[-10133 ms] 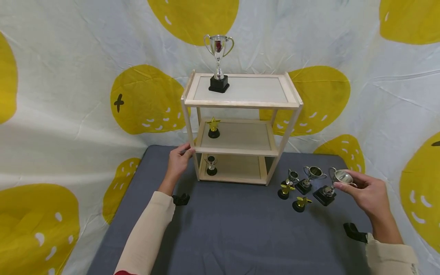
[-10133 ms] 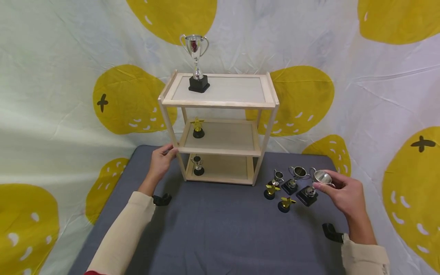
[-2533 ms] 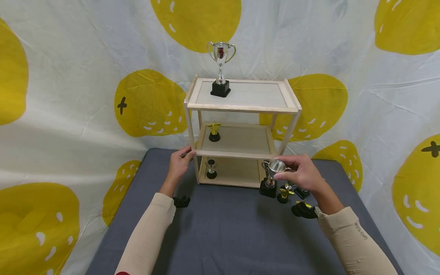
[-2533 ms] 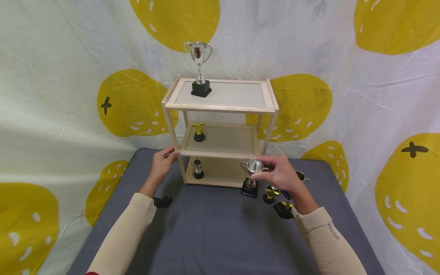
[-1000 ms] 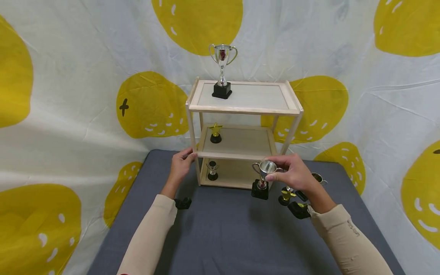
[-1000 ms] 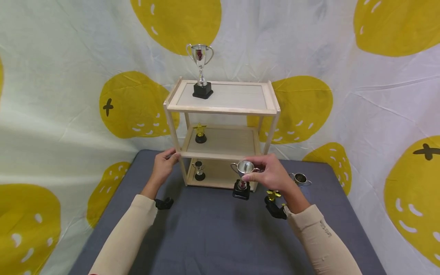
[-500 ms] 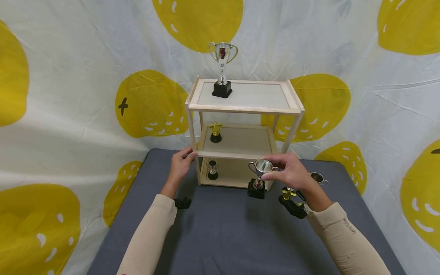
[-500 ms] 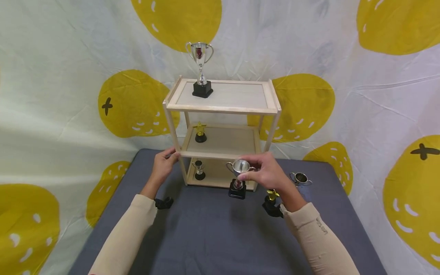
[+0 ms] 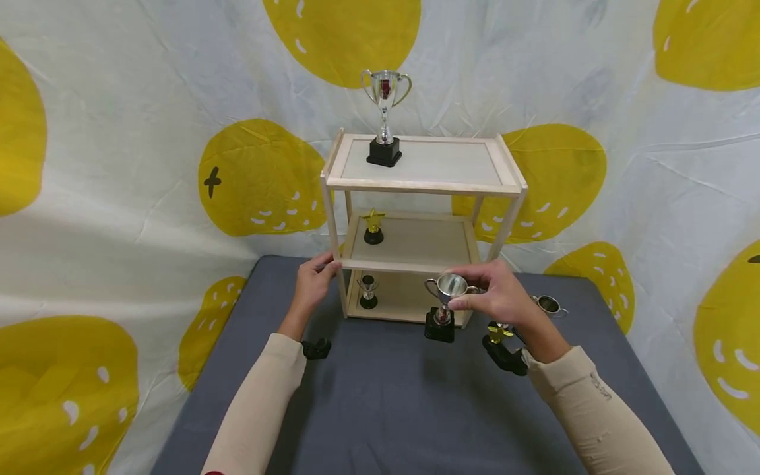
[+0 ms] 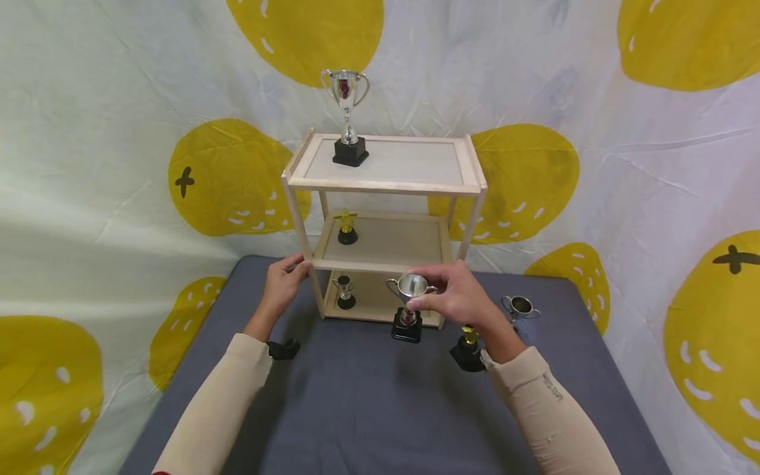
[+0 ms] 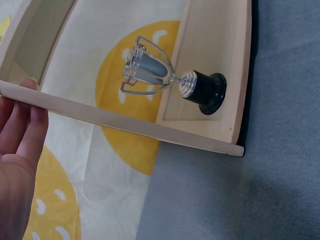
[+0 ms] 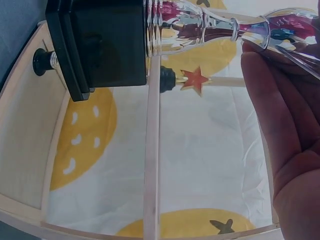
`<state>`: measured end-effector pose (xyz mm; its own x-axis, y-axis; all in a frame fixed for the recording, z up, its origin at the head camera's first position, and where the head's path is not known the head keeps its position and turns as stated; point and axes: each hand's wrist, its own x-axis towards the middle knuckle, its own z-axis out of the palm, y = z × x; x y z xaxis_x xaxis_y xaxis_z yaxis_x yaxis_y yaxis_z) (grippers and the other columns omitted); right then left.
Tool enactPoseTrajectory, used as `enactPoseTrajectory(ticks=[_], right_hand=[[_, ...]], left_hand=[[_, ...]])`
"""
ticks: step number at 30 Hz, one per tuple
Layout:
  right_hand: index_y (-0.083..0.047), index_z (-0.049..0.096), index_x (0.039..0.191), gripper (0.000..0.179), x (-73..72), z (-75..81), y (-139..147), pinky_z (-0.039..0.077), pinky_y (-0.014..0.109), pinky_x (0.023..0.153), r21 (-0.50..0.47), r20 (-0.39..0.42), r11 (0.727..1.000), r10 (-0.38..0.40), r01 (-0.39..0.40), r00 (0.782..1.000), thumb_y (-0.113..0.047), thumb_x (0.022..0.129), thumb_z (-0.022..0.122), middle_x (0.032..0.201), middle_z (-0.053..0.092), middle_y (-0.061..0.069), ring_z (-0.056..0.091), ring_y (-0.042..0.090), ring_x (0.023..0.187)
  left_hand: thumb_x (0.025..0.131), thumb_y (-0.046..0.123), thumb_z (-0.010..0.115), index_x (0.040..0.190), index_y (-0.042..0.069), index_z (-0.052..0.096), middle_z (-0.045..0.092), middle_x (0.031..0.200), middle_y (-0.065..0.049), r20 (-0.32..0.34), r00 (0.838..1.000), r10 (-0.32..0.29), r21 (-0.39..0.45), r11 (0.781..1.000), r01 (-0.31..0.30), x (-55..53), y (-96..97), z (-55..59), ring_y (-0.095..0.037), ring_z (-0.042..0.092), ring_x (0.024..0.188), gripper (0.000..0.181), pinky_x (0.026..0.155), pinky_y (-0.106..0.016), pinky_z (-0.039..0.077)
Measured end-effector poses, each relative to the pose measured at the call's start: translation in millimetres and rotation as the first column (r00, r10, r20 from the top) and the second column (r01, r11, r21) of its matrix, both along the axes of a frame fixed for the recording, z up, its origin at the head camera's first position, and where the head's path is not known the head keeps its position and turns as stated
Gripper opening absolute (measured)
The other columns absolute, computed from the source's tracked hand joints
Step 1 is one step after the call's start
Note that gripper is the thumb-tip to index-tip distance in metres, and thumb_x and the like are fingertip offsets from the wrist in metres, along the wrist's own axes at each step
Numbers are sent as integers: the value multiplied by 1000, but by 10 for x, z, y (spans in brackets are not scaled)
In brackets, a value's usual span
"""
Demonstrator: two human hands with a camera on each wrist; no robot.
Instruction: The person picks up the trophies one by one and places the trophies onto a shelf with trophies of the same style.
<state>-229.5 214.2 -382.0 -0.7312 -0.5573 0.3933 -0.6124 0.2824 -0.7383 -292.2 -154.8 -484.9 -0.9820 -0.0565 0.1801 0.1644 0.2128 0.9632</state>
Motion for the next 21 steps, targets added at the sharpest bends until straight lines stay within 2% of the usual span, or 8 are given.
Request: enactPoseTrajectory(ticks=[13, 21], right_hand=[[3, 76, 115, 37, -27, 22, -53, 58, 22, 59, -11, -28, 999, 32, -32, 999, 6, 79, 85, 85, 75, 5, 64, 5, 68], [2, 76, 114, 36, -28, 39, -109, 58, 23, 59, -30, 1, 998, 46, -46, 999, 7, 79, 85, 85, 75, 8, 65, 7, 69]], left_hand=[[105, 15, 65, 141, 1, 64, 66, 140, -22, -3, 1000, 3, 2, 1000, -3, -28, 5, -6, -40, 68, 124, 39, 106, -51, 58], [105, 16, 65, 143, 2, 63, 65, 141, -23, -14, 1000, 7, -8, 1000, -7, -23, -15, -20, -39, 67, 126, 41, 106, -51, 58]])
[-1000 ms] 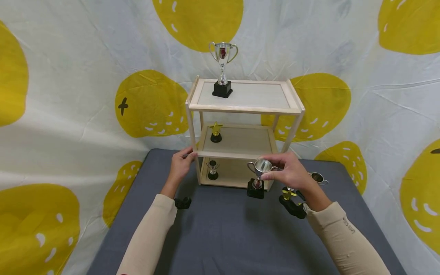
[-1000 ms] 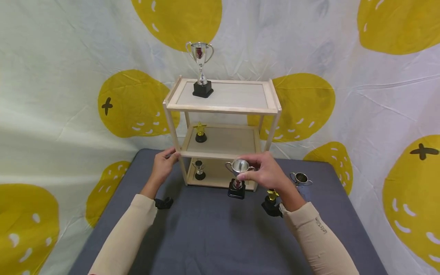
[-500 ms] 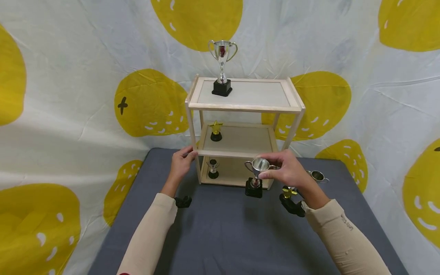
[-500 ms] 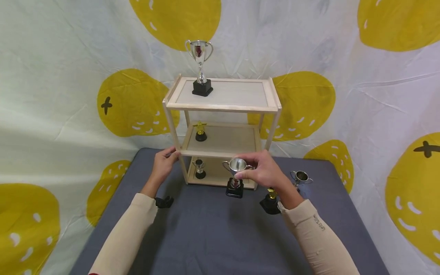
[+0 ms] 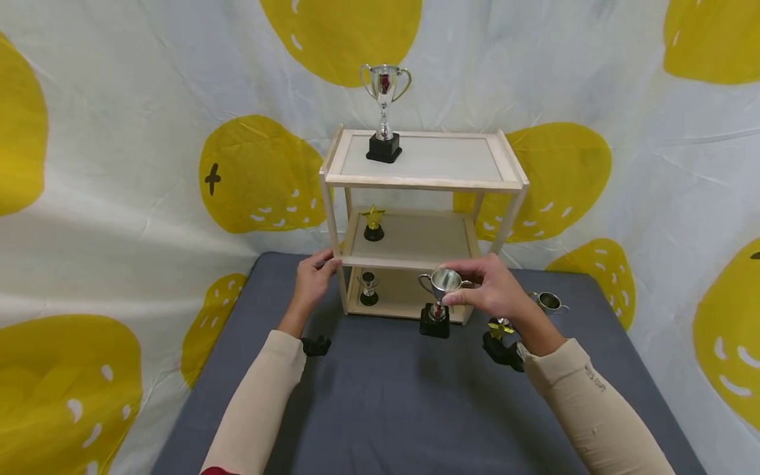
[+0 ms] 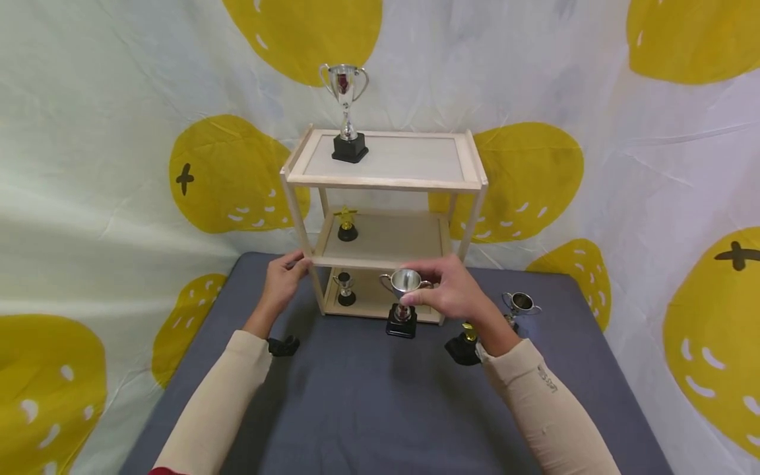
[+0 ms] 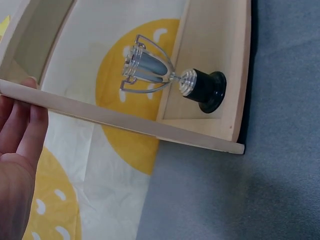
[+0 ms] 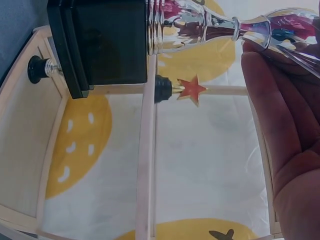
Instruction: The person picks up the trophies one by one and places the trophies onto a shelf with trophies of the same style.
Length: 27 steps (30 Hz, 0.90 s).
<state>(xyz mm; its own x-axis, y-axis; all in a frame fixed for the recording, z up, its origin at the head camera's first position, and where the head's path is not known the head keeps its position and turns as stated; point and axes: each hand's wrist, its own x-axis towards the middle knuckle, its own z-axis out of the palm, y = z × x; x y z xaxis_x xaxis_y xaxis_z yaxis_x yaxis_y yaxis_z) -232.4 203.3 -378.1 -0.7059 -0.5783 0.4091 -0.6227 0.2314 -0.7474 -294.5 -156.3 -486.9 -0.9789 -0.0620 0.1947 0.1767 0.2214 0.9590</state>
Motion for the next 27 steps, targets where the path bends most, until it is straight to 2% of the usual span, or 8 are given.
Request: enactPoseTrajectory(ticks=[11, 27], right_hand=[[3, 76, 114, 38, -40, 28, -70, 56, 22, 57, -31, -33, 997, 67, -68, 997, 11, 78, 83, 85, 75, 11, 64, 5, 69], [4, 75, 117, 38, 9, 127, -143, 58, 24, 59, -11, 18, 999, 42, -41, 999, 7, 79, 84, 88, 76, 6, 64, 6, 70]], left_hand=[[104, 15, 66, 138, 3, 68, 67, 136, -22, 9, 1000, 7, 5, 1000, -7, -13, 13, 39, -39, 68, 124, 37, 106, -51, 58], [103, 15, 67, 139, 3, 67, 67, 137, -23, 1, 1000, 9, 24, 1000, -9, -8, 14, 26, -41, 69, 122, 38, 105, -48, 59]])
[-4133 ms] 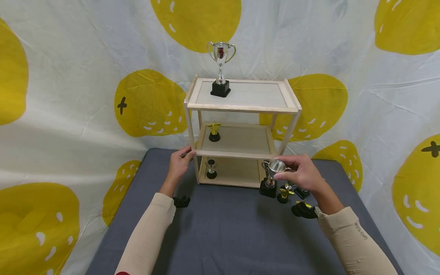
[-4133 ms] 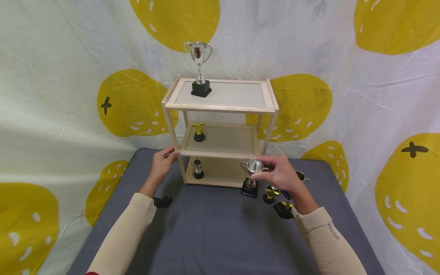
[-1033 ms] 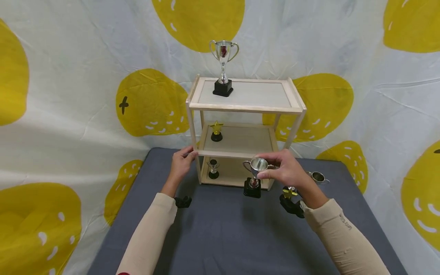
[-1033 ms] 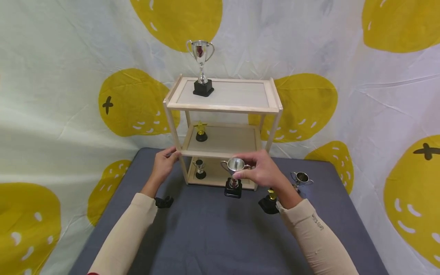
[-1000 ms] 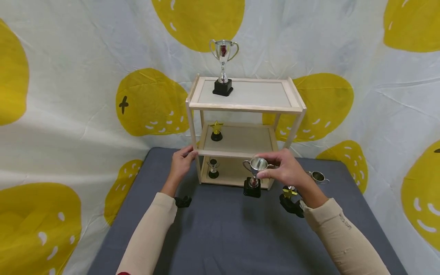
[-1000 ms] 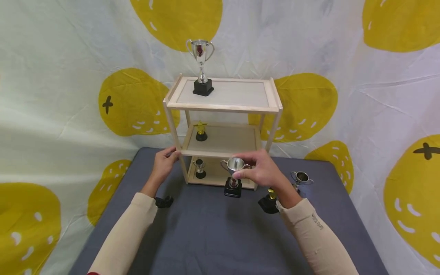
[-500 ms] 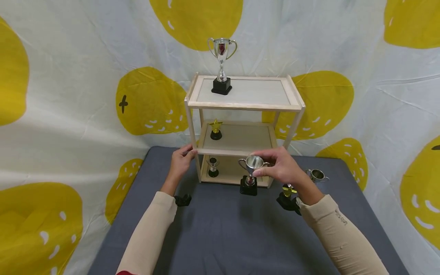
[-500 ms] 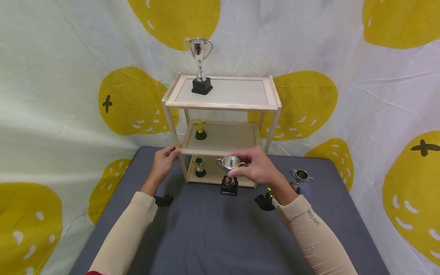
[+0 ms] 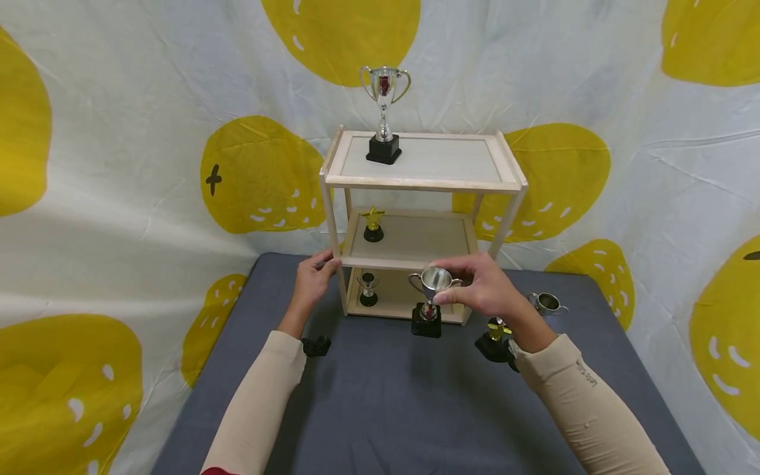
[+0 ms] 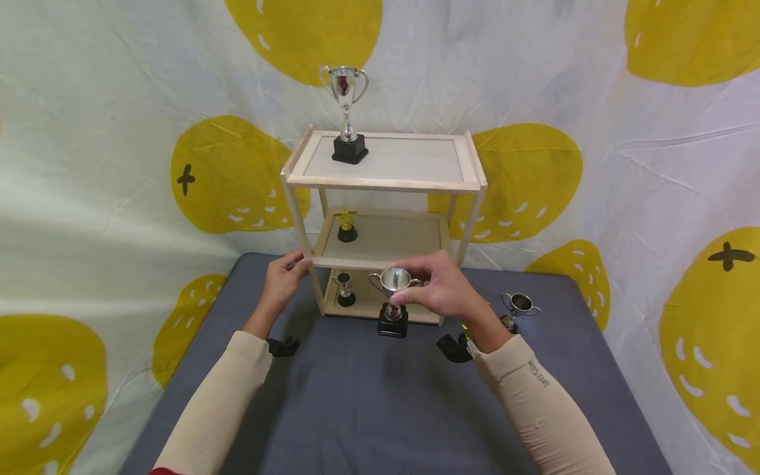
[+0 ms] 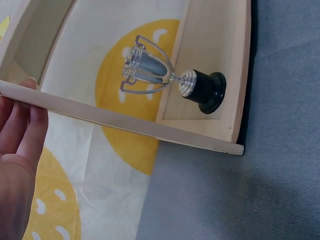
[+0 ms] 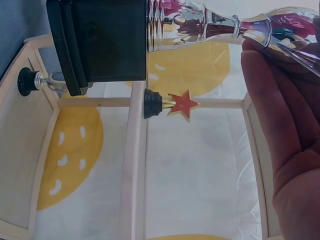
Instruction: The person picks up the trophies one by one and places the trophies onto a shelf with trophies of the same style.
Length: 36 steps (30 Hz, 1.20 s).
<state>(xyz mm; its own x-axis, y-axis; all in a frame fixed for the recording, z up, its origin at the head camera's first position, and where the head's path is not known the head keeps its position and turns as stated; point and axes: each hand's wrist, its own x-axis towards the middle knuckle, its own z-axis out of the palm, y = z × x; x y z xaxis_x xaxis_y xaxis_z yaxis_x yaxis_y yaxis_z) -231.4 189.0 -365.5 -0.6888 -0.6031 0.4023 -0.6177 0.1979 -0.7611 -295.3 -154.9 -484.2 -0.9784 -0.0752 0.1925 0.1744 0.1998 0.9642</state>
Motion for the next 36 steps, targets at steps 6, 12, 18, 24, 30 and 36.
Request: enactPoseTrajectory(ticks=[6, 12, 18, 24, 30, 36], right_hand=[[3, 75, 118, 39, 5, 48, -28, 58, 24, 60, 21, -3, 1000, -12, 12, 1000, 5, 80, 85, 90, 77, 10, 65, 7, 71], [4, 74, 120, 40, 0, 100, -61, 61, 24, 66, 24, -10, 1000, 1, -1, 1000, 5, 82, 84, 94, 77, 12, 67, 8, 75], [5, 74, 120, 39, -14, 149, -90, 62, 25, 66, 15, -13, 1000, 25, -25, 1000, 5, 82, 83, 94, 77, 14, 68, 9, 75], [6, 74, 118, 40, -55, 191, -103, 62, 24, 65, -12, -48, 999, 40, -40, 998, 10, 79, 83, 92, 77, 15, 68, 8, 74], [6, 75, 116, 39, -64, 216, -118, 62, 24, 62, -26, -51, 998, 53, -55, 997, 10, 79, 82, 89, 76, 14, 67, 9, 71], [5, 75, 116, 38, -70, 286, -152, 62, 25, 63, -35, -66, 996, 78, -80, 995, 11, 79, 81, 89, 75, 12, 67, 11, 71]], left_hand=[[104, 15, 66, 139, 2, 67, 66, 138, -23, 10, 1000, 7, 2, 1000, -7, -4, 0, 16, -40, 68, 124, 37, 107, -49, 58], [104, 15, 65, 140, 2, 66, 67, 138, -23, 7, 1000, 13, -6, 1000, -13, -9, -3, 20, -39, 68, 124, 37, 106, -49, 58], [104, 16, 65, 140, 3, 67, 66, 139, -23, 11, 1000, 9, 0, 1000, -9, -20, -4, 13, -39, 67, 125, 38, 107, -48, 57], [104, 17, 65, 140, 5, 67, 66, 139, -23, -1, 1000, 0, -1, 1000, 0, -35, 3, 21, -39, 67, 125, 37, 107, -49, 57], [104, 16, 66, 141, 2, 65, 65, 139, -24, 21, 1000, 7, -9, 1000, -6, -9, -1, 2, -40, 67, 126, 40, 107, -50, 57], [104, 15, 66, 142, 1, 64, 65, 140, -24, 14, 1000, 6, -2, 1000, -6, -4, 5, 5, -40, 67, 125, 40, 106, -49, 58]])
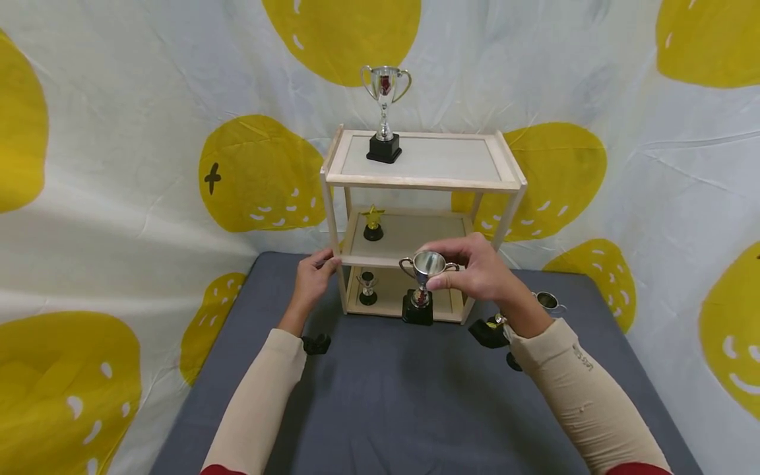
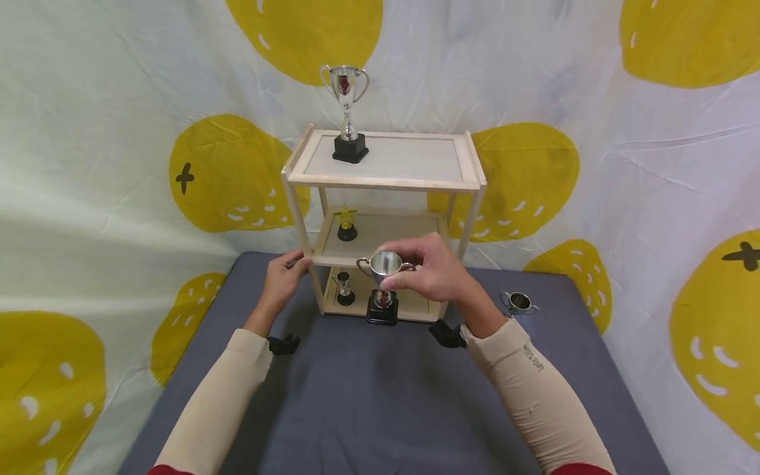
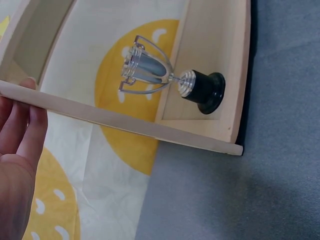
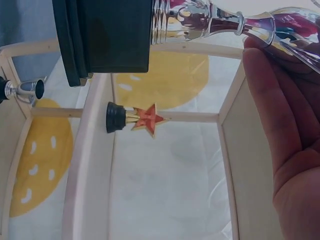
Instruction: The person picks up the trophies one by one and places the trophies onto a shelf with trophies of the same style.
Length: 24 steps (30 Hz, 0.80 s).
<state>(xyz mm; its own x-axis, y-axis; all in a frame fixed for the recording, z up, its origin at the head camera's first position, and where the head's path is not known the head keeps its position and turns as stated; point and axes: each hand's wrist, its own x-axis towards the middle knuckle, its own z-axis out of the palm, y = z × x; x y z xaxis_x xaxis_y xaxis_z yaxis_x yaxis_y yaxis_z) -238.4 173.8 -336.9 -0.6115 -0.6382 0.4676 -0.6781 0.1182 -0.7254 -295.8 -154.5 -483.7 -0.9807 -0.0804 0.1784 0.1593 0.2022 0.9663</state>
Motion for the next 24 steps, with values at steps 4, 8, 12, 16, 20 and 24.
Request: enactPoseTrajectory(ticks=[4, 8, 12, 16, 20, 24], right_hand=[[5, 75, 115, 38, 2, 27, -18, 62, 24, 63, -3, -17, 1000, 16, -16, 1000, 11, 79, 81, 88, 75, 12, 66, 11, 71], [6, 75, 115, 37, 8, 57, -32, 62, 25, 65, -2, -12, 1000, 15, -15, 1000, 11, 80, 80, 89, 75, 13, 67, 11, 72], [6, 75, 117, 36, 12, 107, -54, 64, 26, 67, 2, -2, 1000, 9, -9, 1000, 9, 81, 81, 91, 76, 14, 68, 12, 74], [6, 75, 117, 36, 7, 137, -60, 63, 24, 68, -1, -9, 1000, 12, -12, 1000, 9, 81, 82, 91, 76, 14, 68, 12, 74], [7, 75, 115, 36, -3, 162, -61, 62, 23, 65, -10, -29, 1000, 21, -22, 999, 10, 80, 83, 89, 76, 13, 67, 11, 72], [5, 76, 114, 36, -18, 210, -80, 61, 23, 63, -26, -35, 999, 27, -27, 999, 8, 80, 84, 88, 76, 11, 66, 12, 70]], left_hand=[[104, 15, 65, 141, 2, 65, 66, 139, -24, -2, 1000, 2, -2, 1000, -2, 7, 2, 5, -40, 68, 124, 39, 105, -49, 58], [104, 15, 66, 140, 3, 66, 66, 138, -24, -4, 1000, -5, 5, 1000, 5, 12, -4, 8, -40, 68, 124, 38, 106, -49, 58], [104, 14, 65, 140, 1, 66, 66, 139, -24, -10, 1000, -10, 13, 1000, 10, 2, -12, -4, -40, 68, 124, 38, 106, -50, 58], [104, 14, 65, 141, 2, 65, 65, 140, -24, 2, 1000, -9, 2, 1000, 9, 8, -9, -18, -40, 67, 125, 39, 106, -48, 58], [105, 13, 64, 142, 1, 64, 65, 141, -24, 11, 1000, -10, -3, 1000, 10, 13, -7, -21, -40, 67, 125, 39, 105, -48, 58], [105, 14, 64, 143, 2, 64, 64, 141, -24, 3, 1000, -20, 4, 1000, 20, 3, -11, -2, -40, 67, 126, 39, 107, -49, 58]])
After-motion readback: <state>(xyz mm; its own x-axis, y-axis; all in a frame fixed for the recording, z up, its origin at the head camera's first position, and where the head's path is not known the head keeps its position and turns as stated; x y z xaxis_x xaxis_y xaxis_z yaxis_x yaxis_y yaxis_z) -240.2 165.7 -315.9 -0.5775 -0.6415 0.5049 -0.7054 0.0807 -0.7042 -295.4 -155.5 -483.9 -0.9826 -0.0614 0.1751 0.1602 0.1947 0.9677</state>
